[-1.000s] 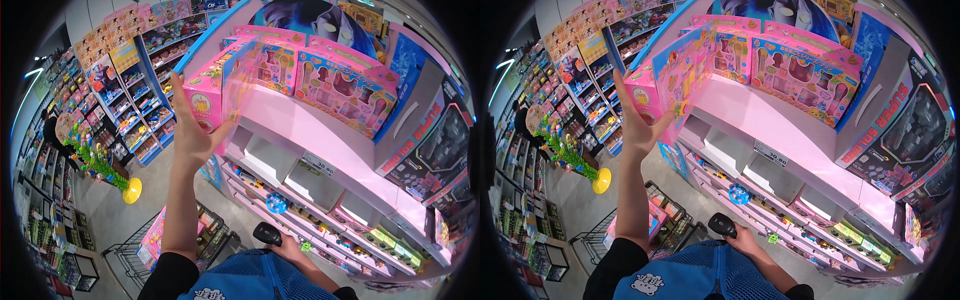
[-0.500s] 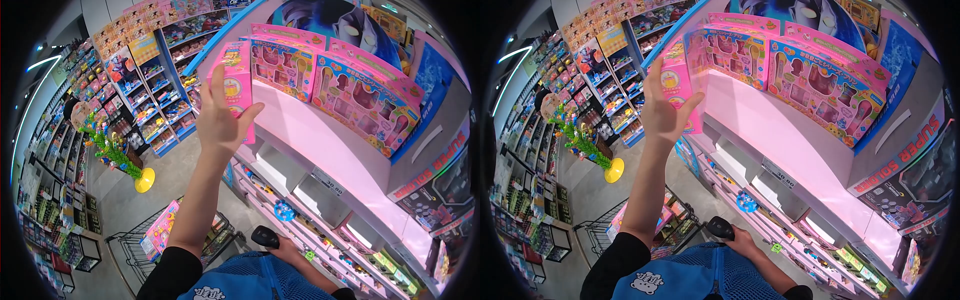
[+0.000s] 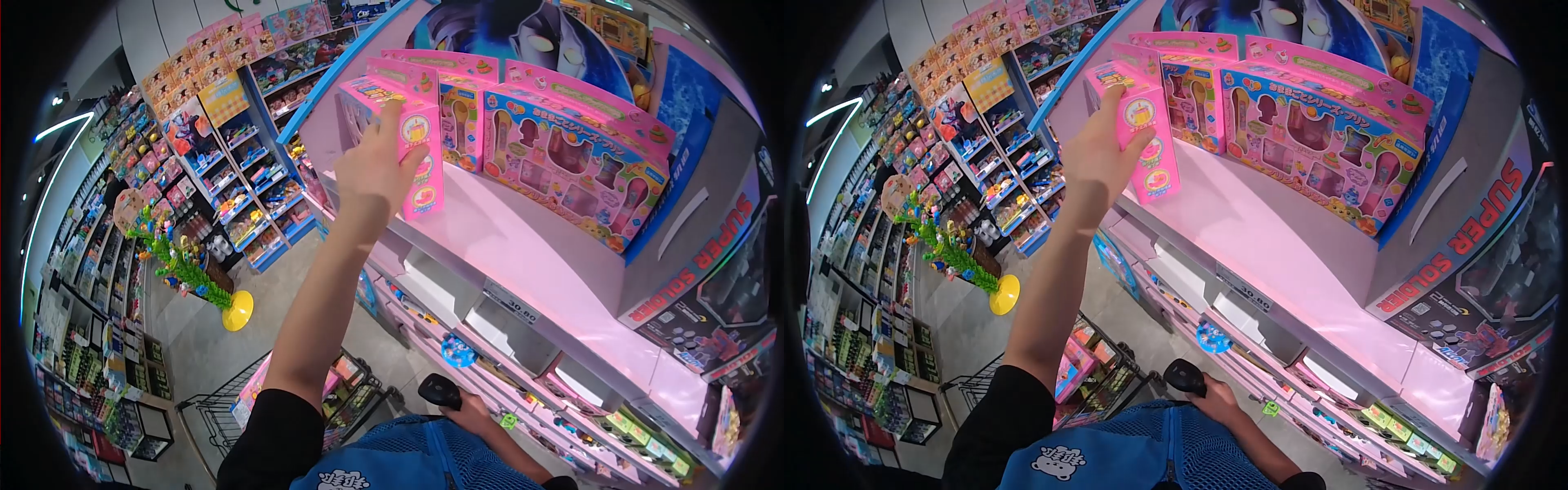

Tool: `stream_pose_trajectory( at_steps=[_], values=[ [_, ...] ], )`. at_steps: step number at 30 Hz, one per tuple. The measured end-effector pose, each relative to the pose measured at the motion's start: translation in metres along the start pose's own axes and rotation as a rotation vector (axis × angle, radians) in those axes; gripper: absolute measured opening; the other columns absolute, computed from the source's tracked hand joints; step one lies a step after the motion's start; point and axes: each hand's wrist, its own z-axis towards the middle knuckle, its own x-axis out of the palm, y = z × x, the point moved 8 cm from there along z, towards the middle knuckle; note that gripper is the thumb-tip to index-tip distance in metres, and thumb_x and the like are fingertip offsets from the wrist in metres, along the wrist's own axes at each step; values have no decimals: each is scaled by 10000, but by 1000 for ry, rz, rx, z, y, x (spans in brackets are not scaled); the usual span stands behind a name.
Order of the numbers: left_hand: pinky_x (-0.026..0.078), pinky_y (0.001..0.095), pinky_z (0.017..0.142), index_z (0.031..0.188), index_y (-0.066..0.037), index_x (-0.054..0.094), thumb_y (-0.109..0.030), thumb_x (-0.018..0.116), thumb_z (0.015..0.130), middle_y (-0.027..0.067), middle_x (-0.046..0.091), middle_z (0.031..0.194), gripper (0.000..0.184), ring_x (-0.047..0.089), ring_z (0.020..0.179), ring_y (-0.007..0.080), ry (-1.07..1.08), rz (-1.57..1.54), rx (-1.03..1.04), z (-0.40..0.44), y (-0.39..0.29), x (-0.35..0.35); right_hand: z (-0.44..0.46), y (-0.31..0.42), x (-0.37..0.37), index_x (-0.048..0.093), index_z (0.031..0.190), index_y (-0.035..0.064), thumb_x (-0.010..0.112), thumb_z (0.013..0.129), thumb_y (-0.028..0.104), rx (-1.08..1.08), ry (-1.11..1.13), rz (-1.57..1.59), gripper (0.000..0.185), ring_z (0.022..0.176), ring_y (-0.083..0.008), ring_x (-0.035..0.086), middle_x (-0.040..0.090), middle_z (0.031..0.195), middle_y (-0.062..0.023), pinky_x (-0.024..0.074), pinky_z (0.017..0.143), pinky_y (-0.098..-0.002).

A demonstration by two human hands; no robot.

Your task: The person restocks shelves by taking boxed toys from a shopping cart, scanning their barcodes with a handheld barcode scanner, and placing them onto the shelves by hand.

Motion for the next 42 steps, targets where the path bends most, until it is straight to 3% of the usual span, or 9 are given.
stream_pose_trajectory(
  at_steps=[7, 19, 22, 23, 26, 27, 29, 37, 42],
  values=[
    [534, 506, 721, 1449, -135, 373, -375, 699, 889, 181, 665, 1139, 691, 681, 896, 402, -19, 18, 7, 25, 14, 51, 2, -24, 0, 622, 1258, 132, 757, 790, 358, -12, -67, 20, 537, 954, -344, 707, 727, 1022, -175, 554, 832, -425],
    [533, 521, 705, 1470, -60, 299, -264, 712, 858, 247, 621, 1069, 766, 678, 850, 424, 134, 3, 127, 46, -6, 81, 6, -130, 23, 609, 1241, 48, 725, 774, 338, 280, 12, -99, 562, 923, -401, 693, 711, 979, -244, 545, 834, -473],
    [536, 529, 718, 1479, -67, 257, -249, 711, 862, 273, 606, 1090, 788, 675, 867, 448, 201, 8, 121, 49, -9, 87, -2, -163, 25, 623, 1218, 38, 753, 758, 269, 317, -62, -6, 531, 916, -381, 706, 718, 965, -227, 550, 828, -456],
    [537, 531, 722, 1479, -69, 247, -247, 712, 863, 276, 602, 1097, 792, 673, 872, 456, 204, 31, 115, 50, -9, 89, 1, -186, 29, 663, 1143, 7, 802, 739, 238, 121, -212, 68, 486, 696, -257, 729, 727, 817, -155, 585, 690, -414],
    [540, 538, 730, 1478, -75, 224, -244, 713, 867, 286, 589, 1119, 800, 669, 884, 475, 213, 64, 110, 54, -12, 96, -20, -231, 28, 671, 1083, -24, 795, 756, 192, 571, -148, 180, 411, 598, -215, 714, 712, 748, -138, 582, 570, -373],
    [541, 539, 732, 1477, -77, 220, -245, 712, 869, 290, 584, 1127, 800, 668, 887, 481, 217, 54, 115, 55, -14, 98, -25, -250, 30, 638, 1010, -25, 758, 774, 182, 627, -99, 139, 336, 540, -195, 700, 717, 756, -134, 566, 487, -339],
    [542, 540, 732, 1476, -79, 216, -243, 711, 871, 292, 578, 1135, 799, 666, 891, 484, 220, 45, 117, 56, -15, 99, -38, -319, 41, 630, 1006, -19, 761, 768, 177, 642, -87, 132, 335, 541, -196, 699, 701, 702, -113, 560, 475, -329],
    [543, 534, 720, 1493, -92, 212, -232, 710, 866, 288, 583, 1141, 812, 671, 890, 476, 220, 23, 104, 55, -19, 98, -74, -342, 39, 630, 918, -15, 793, 749, 144, 786, -98, 294, 284, 513, -180, 676, 682, 685, -95, 554, 456, -307],
    [543, 525, 705, 1458, -75, 310, -224, 717, 858, 254, 600, 1137, 739, 675, 912, 456, 252, 107, 69, 55, -27, 85, -78, -331, 48, 655, 914, -22, 810, 733, 165, 760, -112, 336, 303, 518, -179, 670, 685, 685, -97, 555, 472, -311]
  ],
)
